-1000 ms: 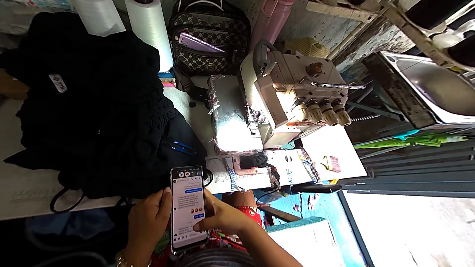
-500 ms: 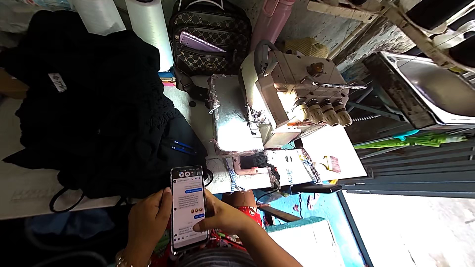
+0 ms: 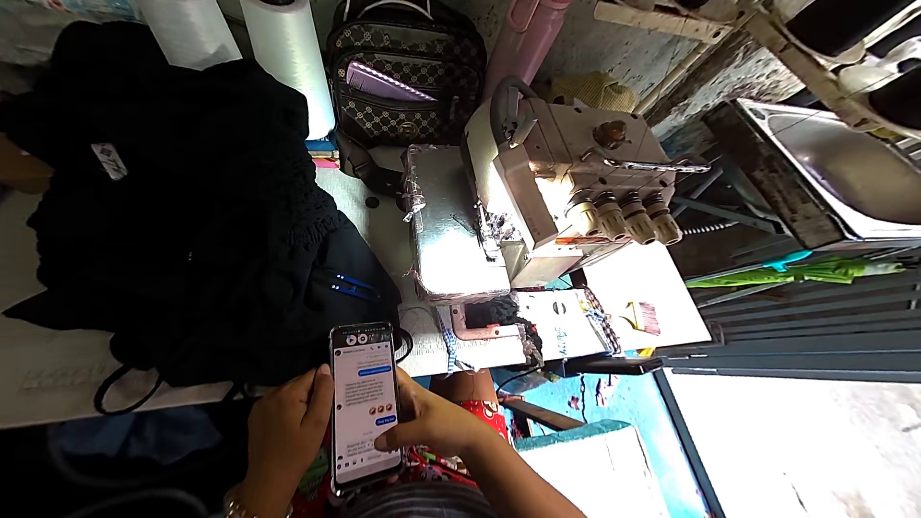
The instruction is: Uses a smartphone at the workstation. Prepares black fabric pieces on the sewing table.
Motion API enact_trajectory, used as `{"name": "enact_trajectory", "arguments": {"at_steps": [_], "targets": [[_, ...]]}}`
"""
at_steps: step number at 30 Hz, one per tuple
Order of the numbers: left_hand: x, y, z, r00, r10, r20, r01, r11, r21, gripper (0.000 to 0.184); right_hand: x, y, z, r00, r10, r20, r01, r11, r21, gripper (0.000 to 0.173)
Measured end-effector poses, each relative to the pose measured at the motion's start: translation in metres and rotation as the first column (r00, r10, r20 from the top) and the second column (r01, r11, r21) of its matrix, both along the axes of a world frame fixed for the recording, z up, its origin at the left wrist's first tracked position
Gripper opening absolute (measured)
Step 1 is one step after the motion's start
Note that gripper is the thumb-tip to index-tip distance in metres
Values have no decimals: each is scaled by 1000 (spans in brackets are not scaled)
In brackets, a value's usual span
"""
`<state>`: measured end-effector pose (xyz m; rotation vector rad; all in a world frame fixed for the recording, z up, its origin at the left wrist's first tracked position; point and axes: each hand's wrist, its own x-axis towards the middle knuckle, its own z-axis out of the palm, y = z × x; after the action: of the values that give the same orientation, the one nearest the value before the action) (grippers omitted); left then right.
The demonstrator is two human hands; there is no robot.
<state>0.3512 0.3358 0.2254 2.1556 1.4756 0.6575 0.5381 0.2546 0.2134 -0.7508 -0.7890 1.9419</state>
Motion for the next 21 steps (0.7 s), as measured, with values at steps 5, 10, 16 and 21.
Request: {"name": "enact_trajectory", "arguments": {"at_steps": [5,10,16,21], "targets": [[-1,0,-1,1000,-2,2,2,1000,-1,53,1,0,-2,1000,0,-8,0,1000,12,69],[-1,0,-1,1000,0,9,0,1000,5,53,1,-1,-4,1000,2,-19,-2,1000,15,68],[-1,-1,-2,1000,1,12,-2,1000,10,52,1,-1,-4,1000,8,-22,-7,1000,13,69],[-1,-1,-1,1000,-6,10,5,1000,5,53,1,-1,-3,1000,1,3,-1,1000,21,70]]}}
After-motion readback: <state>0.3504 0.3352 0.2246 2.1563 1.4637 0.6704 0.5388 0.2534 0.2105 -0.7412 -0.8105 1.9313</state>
